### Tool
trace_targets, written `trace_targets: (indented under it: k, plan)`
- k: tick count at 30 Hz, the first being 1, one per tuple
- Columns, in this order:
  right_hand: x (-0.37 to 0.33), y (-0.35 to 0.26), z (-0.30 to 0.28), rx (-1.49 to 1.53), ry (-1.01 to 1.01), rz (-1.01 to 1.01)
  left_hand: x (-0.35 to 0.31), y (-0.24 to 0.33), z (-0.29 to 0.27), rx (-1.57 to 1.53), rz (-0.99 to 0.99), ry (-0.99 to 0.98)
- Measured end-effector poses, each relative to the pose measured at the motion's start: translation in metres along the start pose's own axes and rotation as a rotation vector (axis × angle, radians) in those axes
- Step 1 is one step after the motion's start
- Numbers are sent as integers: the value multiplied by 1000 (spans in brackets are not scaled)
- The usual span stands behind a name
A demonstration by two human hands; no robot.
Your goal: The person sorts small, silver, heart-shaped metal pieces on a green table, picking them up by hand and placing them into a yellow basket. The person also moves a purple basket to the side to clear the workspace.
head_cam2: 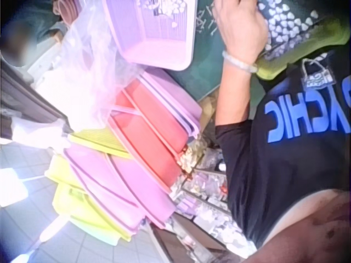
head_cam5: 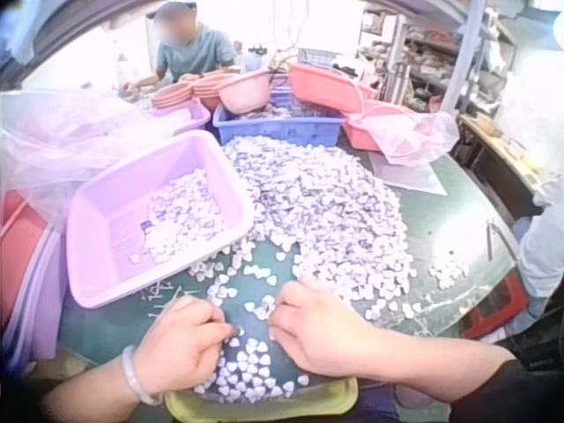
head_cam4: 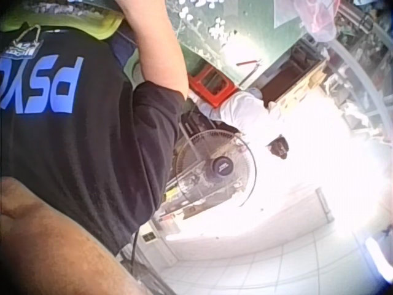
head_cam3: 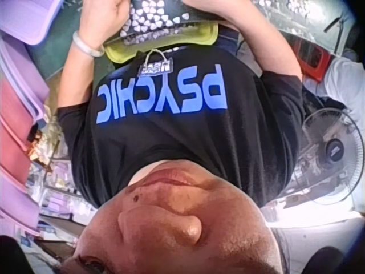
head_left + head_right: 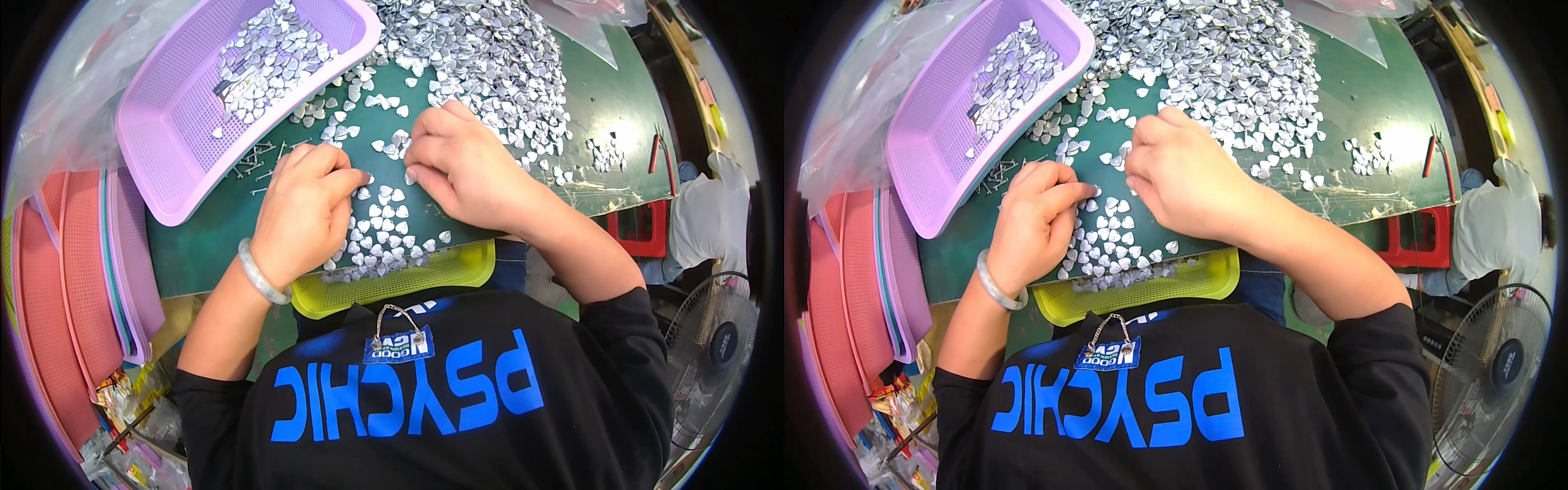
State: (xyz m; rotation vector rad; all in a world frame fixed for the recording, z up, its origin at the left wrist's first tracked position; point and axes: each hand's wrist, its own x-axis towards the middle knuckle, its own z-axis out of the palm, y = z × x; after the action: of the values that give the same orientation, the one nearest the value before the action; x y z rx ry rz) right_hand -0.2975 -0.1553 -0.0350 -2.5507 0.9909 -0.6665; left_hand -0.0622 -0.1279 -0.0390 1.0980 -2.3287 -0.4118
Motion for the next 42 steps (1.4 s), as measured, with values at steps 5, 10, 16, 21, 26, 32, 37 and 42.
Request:
trace_targets:
  k: [5,10,16,21,26,32,37,42]
  plan:
    - [16,6,7,-77,65,-31,7,-5,2,-35,-59,39]
    - [22,10,15,-97,46,-46,18,-6,9,-13,-57,46]
    - [22,14,15,-21,61,-59,20,-11,8,-28,-57,29]
    - [18,4,7,11,0,-108,15,-11,2,-1,-63,12]
    - [9,1,10,-13,-13,-186,7,-6,-1,20,-107,30]
    - [5,2,3,18,-18,-164,3,-5,-4,34,-178,38]
    - [5,9,3,-11,29,-68,6,-6,0,5,-168,60]
    - [9,11,3,-41,32,-63,10,-7,6,11,-148,66]
